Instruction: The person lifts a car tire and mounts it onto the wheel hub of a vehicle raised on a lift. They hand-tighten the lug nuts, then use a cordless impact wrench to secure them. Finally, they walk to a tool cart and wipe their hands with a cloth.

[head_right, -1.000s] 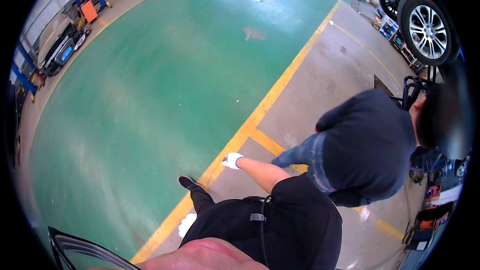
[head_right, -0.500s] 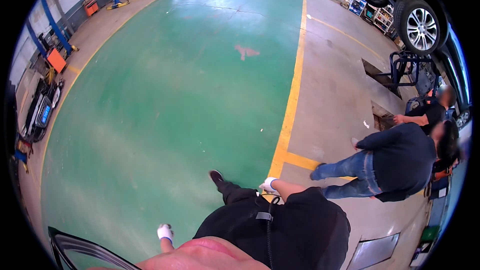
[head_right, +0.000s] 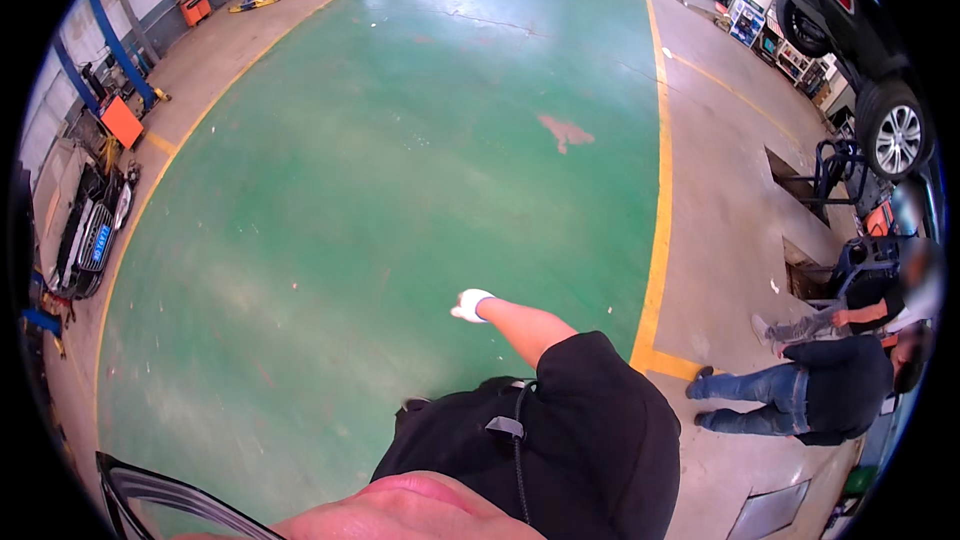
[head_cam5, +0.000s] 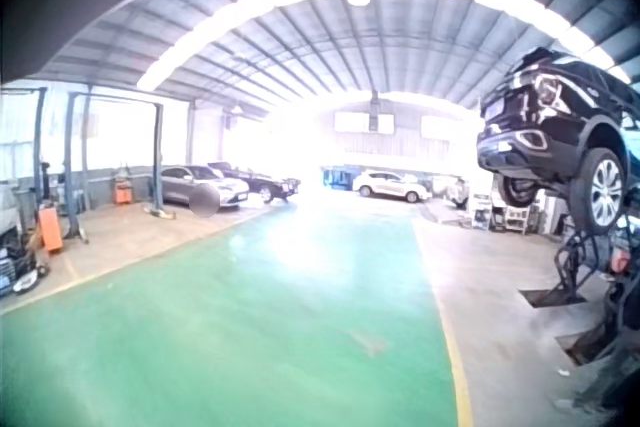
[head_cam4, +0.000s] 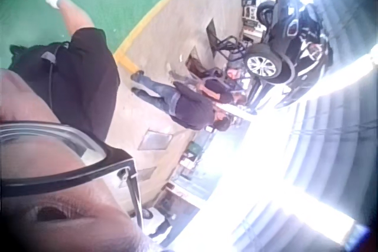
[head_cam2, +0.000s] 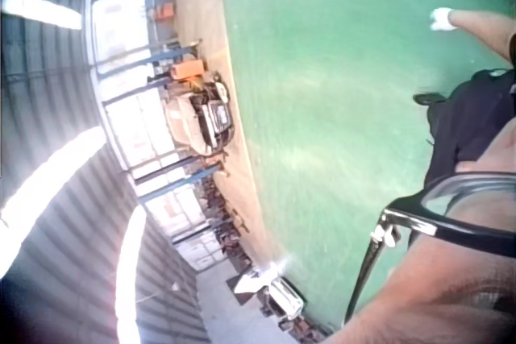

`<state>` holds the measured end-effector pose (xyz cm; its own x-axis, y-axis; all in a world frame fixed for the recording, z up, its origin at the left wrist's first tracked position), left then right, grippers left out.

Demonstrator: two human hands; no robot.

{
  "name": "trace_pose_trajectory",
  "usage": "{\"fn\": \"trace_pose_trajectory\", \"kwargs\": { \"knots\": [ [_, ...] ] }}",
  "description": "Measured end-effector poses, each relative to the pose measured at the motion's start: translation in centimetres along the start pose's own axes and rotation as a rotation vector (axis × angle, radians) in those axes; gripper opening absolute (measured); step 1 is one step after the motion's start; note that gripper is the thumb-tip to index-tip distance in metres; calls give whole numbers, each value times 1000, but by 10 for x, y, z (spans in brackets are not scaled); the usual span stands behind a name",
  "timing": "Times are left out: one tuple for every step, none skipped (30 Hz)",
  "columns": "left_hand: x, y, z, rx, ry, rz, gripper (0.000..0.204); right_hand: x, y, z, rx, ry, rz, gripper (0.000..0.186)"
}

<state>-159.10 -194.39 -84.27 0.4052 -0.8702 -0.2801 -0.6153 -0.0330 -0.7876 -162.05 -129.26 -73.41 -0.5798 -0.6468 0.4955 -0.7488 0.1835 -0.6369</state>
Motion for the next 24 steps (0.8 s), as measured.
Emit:
{"fn": "trace_pose_trajectory", "kwargs": {
  "knots": [
    [-15, 19, -18, 21, 10, -8, 18, 40, 33, -34, -79, 70, -41, 54],
    [-27, 39, -36, 38, 23, -12, 18, 72, 61, -55, -92, 119, -45, 54],
    [-40, 63, -59, 49, 31, -11, 18, 103, 88, -76, -109, 172, -51, 55],
    [-50, 88, -84, 54, 35, -12, 18, 133, 117, -93, -122, 225, -57, 56],
    [-64, 117, -110, 63, 47, -8, 18, 155, 142, -109, -150, 224, -61, 56],
    [-77, 146, -149, 51, 60, -4, 18, 189, 177, -109, -167, 254, -77, 56],
    [-97, 174, -185, 46, 62, 5, 18, 202, 204, -112, -193, 259, -45, 54],
    [-116, 200, -221, 50, 77, 12, 18, 196, 225, -92, -211, 269, 5, 52],
    [-140, 230, -269, 49, 112, 33, 18, 188, 260, -62, -136, 168, 134, 53],
    [-166, 262, -310, 46, 128, 45, 18, 181, 284, -48, -62, 40, 260, 53],
    [-188, 288, -349, 37, 146, 55, 18, 179, 296, -20, 70, -88, 283, 53],
    [-209, 313, -396, 6, 129, 52, 18, 207, 306, 0, 305, -418, -77, 48],
    [-230, 345, -439, -43, 31, 48, 18, 227, 301, -5, 483, -74, 262, 38],
    [-267, 373, -483, -49, -103, 73, 18, 212, 313, 17, 522, 111, 327, 36],
    [-301, 403, -520, -27, -400, 115, 17, 192, 322, 35, 439, 484, 645, 42],
    [-337, 440, -561, -21, -682, 168, 17, 214, 331, 23, 363, 565, 621, 46],
    [-377, 469, -595, -61, -660, 244, 17, 227, 340, 17, 313, 696, 674, 47],
    [-408, 500, -629, -41, -706, 310, 20, 237, 365, 11, 302, 718, 713, 47],
    [-439, 516, -648, -58, -746, 343, 18, 253, 392, -7, 382, 487, 522, 47],
    [-468, 530, -666, -77, -790, 373, 17, 264, 419, -24, 431, 328, 460, 42],
    [-483, 556, -676, -106, -677, 365, 17, 272, 457, -40, 477, 182, 435, 38],
    [-505, 596, -698, -141, -563, 374, 18, 286, 506, -60, 491, 94, 429, 34],
    [-507, 623, -724, -174, -434, 363, 18, 300, 559, -73, 503, 59, 436, 30],
    [-528, 627, -735, -320, -81, 448, 18, 306, 612, -85, 494, 19, 455, 27]
  ]
}}
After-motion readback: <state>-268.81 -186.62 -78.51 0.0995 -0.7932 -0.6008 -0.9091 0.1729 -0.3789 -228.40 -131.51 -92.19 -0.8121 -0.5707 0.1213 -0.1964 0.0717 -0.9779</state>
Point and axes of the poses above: each hand's wrist, its own y-axis towards the middle knuckle, its own z-axis out of the palm, x = y × z, the point moved 7 cm from there along y, towards the middle knuckle, and after that the axes turned 8 degrees about x, right-handed, at the moved point
